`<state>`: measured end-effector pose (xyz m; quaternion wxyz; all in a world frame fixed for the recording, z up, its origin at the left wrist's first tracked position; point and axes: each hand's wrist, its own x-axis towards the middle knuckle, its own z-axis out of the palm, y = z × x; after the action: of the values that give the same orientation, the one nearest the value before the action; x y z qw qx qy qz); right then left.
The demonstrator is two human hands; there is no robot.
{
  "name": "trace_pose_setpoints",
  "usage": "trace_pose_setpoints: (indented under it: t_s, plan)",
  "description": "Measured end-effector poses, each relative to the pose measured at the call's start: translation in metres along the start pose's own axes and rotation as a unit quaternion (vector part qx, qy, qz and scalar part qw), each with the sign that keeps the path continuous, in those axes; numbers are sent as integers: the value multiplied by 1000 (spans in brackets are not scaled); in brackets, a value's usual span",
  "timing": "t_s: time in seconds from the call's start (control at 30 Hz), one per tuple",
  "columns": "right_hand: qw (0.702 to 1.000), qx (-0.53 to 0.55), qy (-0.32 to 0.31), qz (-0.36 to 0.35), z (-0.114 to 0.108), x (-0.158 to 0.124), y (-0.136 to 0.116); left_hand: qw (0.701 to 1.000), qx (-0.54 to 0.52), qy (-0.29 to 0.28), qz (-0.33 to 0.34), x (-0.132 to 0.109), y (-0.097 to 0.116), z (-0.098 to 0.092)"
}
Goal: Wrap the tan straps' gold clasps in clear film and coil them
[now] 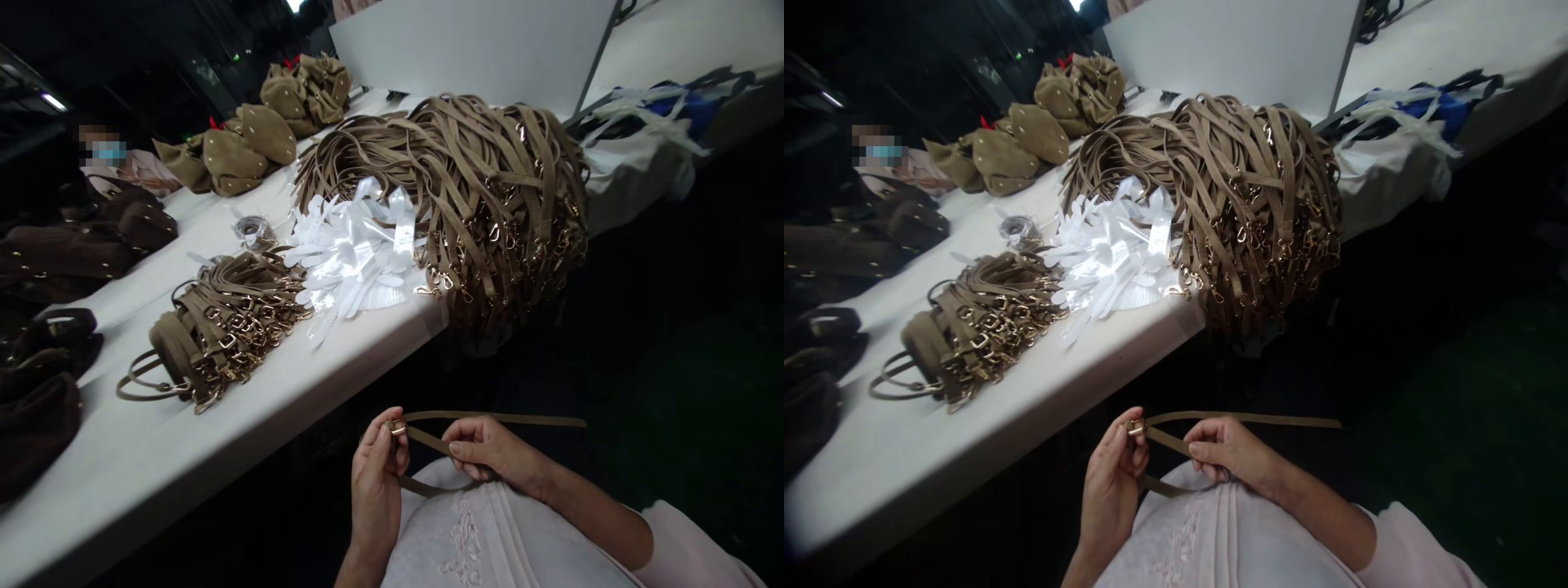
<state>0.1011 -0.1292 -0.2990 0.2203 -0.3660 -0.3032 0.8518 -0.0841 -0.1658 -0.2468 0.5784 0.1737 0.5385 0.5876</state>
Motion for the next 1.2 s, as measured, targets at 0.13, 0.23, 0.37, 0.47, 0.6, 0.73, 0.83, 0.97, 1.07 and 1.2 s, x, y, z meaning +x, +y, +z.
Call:
trace_pose_setpoints:
  t_s: [0.13,0.23,0.37,0.47,0.6,0.73,0.83,0.97,1.07,1.2]
  plan:
    - [1000,6,-9,-14,2,0,-4,1000,-5,-11,-11,1,2,-3]
    - [1000,13,-13,-16,3,-1,-6,1000,-8,-18,-23,0,1,-5]
    - [1000,15,-14,-20,4,-1,-9,998,-28,-45,-41,-2,-4,-3]
    - [999,20,-19,-23,4,-1,-9,994,-83,-48,-48,-4,-8,0]
    - [999,29,-32,-21,1,-2,-6,987,-147,-23,-52,-6,-8,2]
    - [998,34,-48,-39,-1,0,-2,994,-76,-59,-50,-5,-12,-2]
    - [996,30,-54,-57,1,2,-2,989,7,-118,-92,-3,-20,-7]
    - [993,48,-41,-97,8,6,-4,980,80,-151,-101,2,-26,-13]
    - [986,65,-2,-157,15,8,-6,971,152,-164,-84,4,-25,-13]
    - [978,33,-4,-208,22,12,-11,967,192,-154,-74,1,-23,-9]
